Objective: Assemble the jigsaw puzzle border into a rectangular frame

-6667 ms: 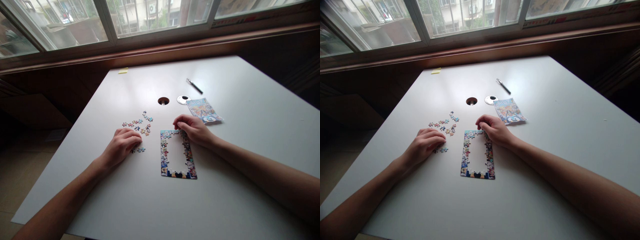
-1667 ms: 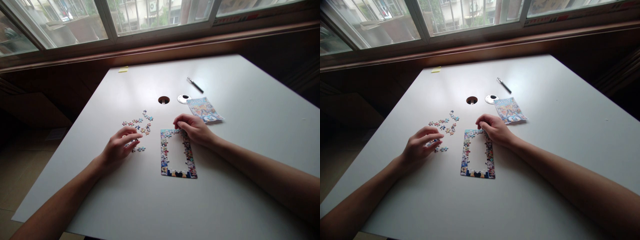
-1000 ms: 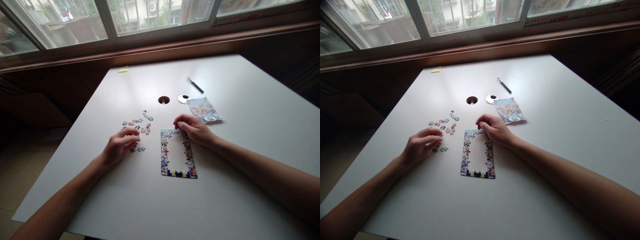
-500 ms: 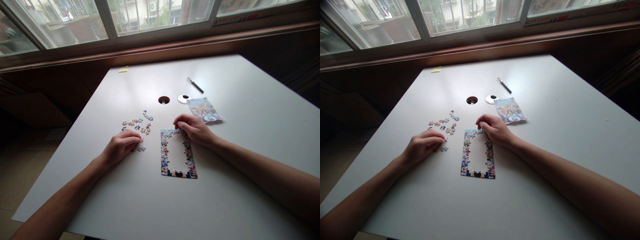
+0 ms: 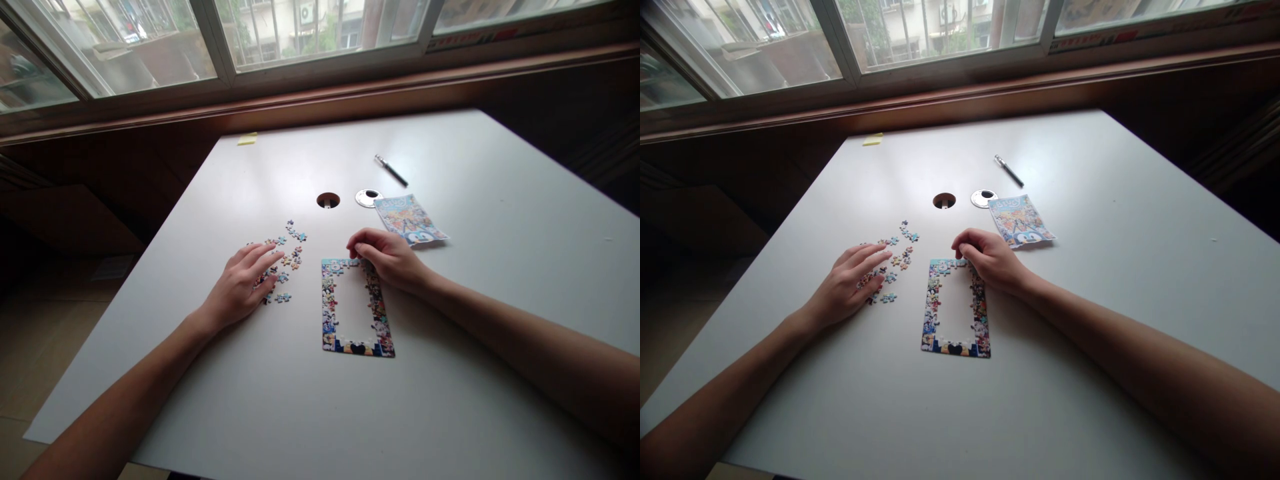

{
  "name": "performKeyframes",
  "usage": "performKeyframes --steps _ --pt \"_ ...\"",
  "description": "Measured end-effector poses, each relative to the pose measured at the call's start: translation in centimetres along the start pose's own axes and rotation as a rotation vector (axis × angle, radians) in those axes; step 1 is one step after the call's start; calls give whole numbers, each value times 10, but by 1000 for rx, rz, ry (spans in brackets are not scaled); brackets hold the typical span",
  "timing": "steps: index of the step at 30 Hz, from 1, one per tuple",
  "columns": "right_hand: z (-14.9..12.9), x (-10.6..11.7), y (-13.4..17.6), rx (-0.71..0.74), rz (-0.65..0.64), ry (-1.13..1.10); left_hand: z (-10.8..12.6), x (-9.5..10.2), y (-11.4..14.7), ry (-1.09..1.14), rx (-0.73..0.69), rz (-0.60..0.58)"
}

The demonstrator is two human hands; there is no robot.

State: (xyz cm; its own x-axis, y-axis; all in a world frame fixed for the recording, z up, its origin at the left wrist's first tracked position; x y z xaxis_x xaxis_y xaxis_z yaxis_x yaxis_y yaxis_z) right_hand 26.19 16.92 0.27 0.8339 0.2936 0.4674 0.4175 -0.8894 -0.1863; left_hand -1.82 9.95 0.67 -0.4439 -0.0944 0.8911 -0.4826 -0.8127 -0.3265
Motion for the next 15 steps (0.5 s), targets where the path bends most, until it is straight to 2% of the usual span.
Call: performKeyframes --steps 3,5,7,15 --pt "0 0 0 0 -3 -2 -1 -9 3 -76 15 -173" --pt "-1 0 0 -1 -3 -5 -2 -12 5 -105 10 -240" --pt "-1 0 0 0 -3 -7 -2 -12 5 -105 -1 -247" --pt "0 0 -1 5 -3 -2 2 -7 3 -55 -34 -158"
Point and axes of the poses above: each hand's wrist, its own y-axis away from the middle knuckle, its own x-axis out of the back of the hand, z = x × y, the point moved 5 cm from there along -y, towards the middle knuckle, and after that the axes turned 4 degrees about y, right-handed, at the moved point
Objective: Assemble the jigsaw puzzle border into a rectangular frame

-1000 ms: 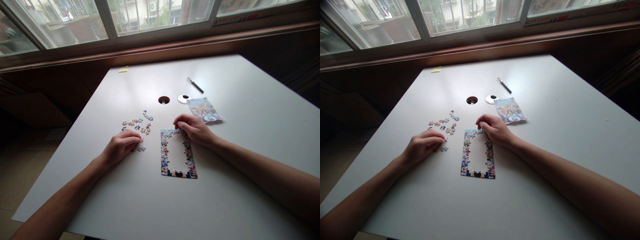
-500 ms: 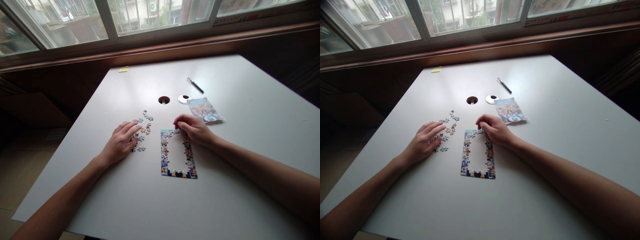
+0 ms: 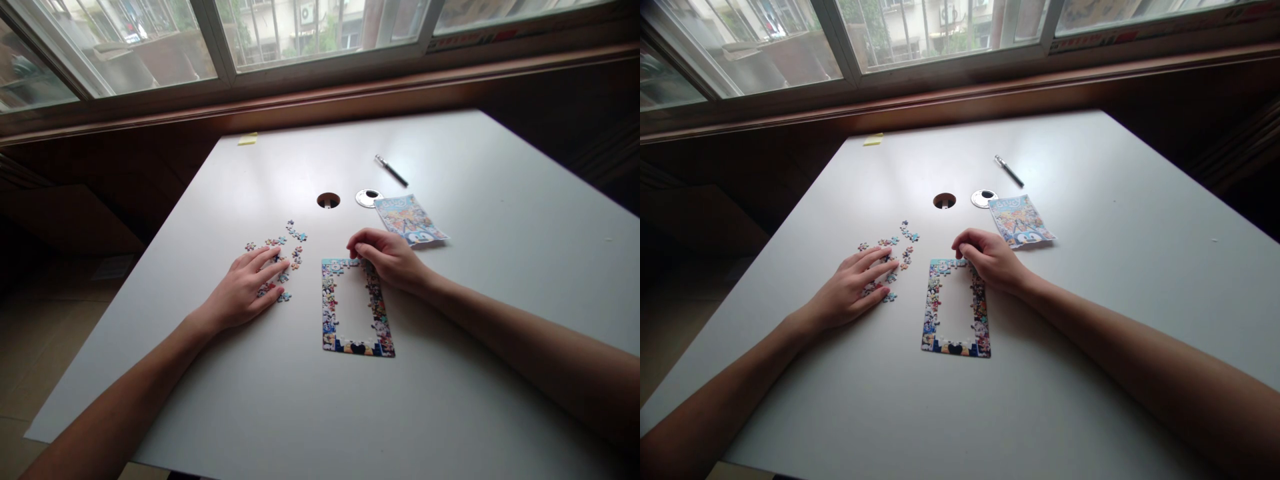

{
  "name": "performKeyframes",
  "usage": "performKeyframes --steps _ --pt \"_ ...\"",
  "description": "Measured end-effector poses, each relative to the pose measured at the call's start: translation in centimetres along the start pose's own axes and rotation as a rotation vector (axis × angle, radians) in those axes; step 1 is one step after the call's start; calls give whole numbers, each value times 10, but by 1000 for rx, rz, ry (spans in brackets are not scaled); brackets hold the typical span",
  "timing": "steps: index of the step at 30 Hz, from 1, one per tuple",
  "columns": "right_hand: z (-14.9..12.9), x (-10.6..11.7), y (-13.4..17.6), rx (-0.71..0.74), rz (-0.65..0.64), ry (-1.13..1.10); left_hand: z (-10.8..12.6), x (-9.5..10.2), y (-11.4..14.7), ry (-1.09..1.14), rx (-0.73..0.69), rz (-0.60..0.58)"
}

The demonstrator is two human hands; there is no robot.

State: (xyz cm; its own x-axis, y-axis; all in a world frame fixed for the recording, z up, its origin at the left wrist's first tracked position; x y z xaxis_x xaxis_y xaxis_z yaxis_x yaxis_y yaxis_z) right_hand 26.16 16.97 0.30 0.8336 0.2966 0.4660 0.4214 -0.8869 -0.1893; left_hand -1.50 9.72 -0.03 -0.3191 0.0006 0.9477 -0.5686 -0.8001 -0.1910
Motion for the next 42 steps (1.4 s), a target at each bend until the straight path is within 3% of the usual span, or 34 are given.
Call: performKeyframes --steps 13,22,29,37,42 --pt "0 0 0 -5 -1 0 -3 13 -3 134 -74 231" --pt "1 0 0 -2 -3 -3 -5 12 0 137 -12 272" --pt "1 0 1 1 -2 -9 1 24 -1 280 16 417" --pt "2 0 0 0 -2 -9 -1 22 0 259 73 415" --pt "2 0 1 -3 0 -8 -6 22 6 210 116 485"
Point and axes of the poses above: each hand's wrist, its own y-axis away from the middle knuckle, its own x-axis out of the back of the hand, z = x × y, the point moved 5 cm from there along -y, towards the middle knuckle, and after that the axes turned 4 degrees about y, right-handed, at the moved point
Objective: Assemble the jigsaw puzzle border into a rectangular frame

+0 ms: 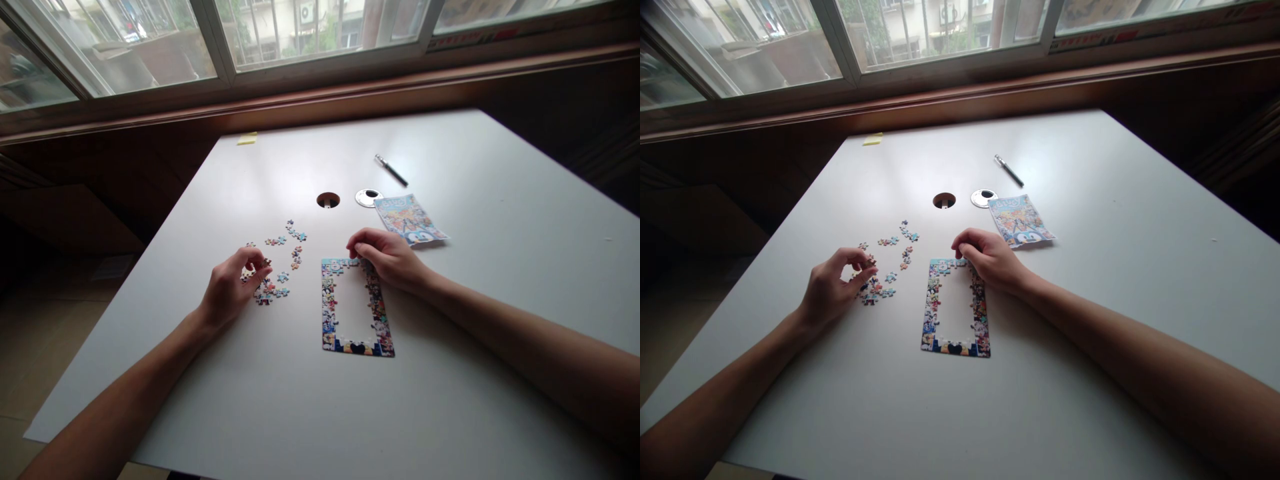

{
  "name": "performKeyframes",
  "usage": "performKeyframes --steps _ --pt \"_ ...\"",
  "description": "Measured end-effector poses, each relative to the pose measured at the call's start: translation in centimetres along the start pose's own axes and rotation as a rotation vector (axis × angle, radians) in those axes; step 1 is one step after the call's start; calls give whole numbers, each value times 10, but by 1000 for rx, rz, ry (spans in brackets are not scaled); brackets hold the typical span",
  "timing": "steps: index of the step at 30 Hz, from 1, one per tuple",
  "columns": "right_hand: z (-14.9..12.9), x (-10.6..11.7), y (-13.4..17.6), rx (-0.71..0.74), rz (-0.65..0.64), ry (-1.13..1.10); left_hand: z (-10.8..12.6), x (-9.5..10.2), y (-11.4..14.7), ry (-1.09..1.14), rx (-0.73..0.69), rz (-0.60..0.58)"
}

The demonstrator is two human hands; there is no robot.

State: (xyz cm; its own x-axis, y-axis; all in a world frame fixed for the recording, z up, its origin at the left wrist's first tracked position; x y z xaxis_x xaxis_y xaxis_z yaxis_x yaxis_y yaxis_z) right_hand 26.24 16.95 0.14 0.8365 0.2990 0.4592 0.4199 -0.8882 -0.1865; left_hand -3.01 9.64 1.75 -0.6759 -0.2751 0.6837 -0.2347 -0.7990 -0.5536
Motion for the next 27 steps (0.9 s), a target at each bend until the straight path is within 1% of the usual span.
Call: performKeyframes --steps 3,5,10,14,20,22,27 --pt "0 0 0 0 -2 0 2 3 0 -22 -10 38" --pt "0 0 0 0 -2 -1 4 3 -1 -20 -10 29" --pt "-1 0 0 2 -3 4 9 1 -4 40 -25 -31" --pt "-1 0 0 4 -2 12 7 -2 -4 73 -60 -78" --pt "-1 0 0 3 -1 10 5 -11 -3 52 -131 -242" --pt "-1 0 0 2 -2 9 4 -12 -4 29 -137 -264" --pt "-1 0 0 4 0 9 2 -12 -3 -22 -125 -270"
Point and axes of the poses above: each hand's wrist, its own y-axis away from the middle knuckle, its own x-axis out of the back of the hand, z = x × y, the point moved 5 cm from there along -y, towards the middle knuckle, and after that the axes turned 4 degrees about y, right-handed, at the moved point
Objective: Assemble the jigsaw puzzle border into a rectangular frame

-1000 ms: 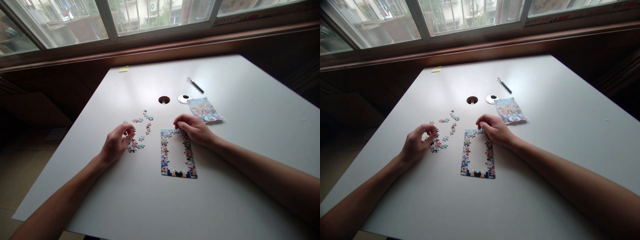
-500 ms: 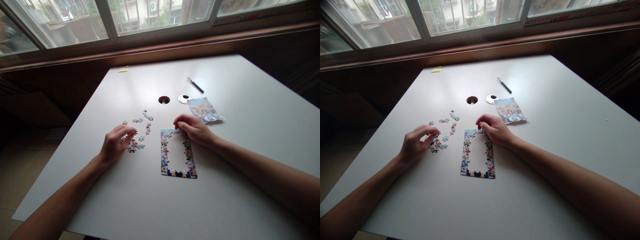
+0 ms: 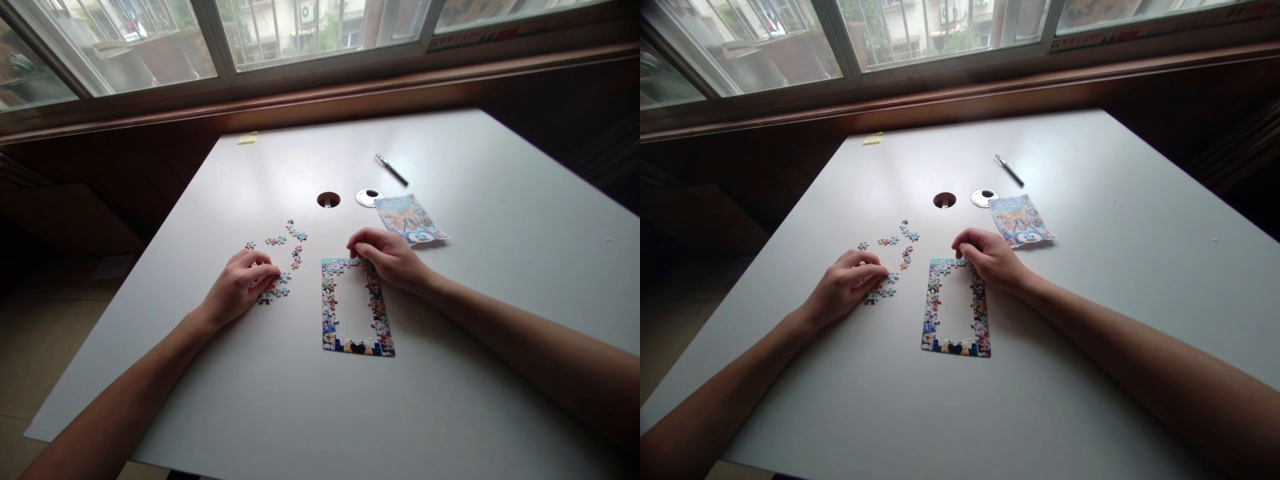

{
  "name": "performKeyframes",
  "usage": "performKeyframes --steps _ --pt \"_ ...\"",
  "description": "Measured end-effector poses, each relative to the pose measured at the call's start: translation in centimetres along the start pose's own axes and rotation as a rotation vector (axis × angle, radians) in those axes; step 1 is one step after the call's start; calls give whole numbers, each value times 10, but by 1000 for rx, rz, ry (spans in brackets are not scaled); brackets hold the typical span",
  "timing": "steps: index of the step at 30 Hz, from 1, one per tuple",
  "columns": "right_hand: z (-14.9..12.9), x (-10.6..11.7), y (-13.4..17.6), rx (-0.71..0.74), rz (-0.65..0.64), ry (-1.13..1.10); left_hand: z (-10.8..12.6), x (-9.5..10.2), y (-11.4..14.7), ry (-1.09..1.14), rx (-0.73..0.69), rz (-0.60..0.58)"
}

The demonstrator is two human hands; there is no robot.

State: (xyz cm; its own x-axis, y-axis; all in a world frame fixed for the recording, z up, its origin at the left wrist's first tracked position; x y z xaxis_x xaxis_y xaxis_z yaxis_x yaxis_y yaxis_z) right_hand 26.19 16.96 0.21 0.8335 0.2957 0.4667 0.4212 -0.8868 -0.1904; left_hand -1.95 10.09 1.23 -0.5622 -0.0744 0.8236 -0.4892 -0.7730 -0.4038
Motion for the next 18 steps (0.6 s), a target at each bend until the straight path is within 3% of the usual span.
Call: performKeyframes --steps 6,14,18 --pt "-1 0 0 -5 0 6 0 4 1 -41 34 35" --pt "-1 0 0 0 0 1 -18 26 1 -147 100 115" --pt "-1 0 0 1 -2 -1 -21 26 1 -167 122 119"
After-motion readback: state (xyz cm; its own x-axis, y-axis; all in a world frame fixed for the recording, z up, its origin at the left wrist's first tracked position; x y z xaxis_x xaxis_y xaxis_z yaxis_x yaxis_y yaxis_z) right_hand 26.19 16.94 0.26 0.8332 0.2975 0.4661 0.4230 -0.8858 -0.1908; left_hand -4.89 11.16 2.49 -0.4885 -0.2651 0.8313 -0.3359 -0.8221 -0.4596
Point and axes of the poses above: each hand's wrist, its own y-axis away from the middle knuckle, its own x-axis out of the back of the hand, z = x × y, the point moved 5 cm from there along -y, towards the middle knuckle, and after that the axes turned 4 degrees about y, right-handed, at the moved point
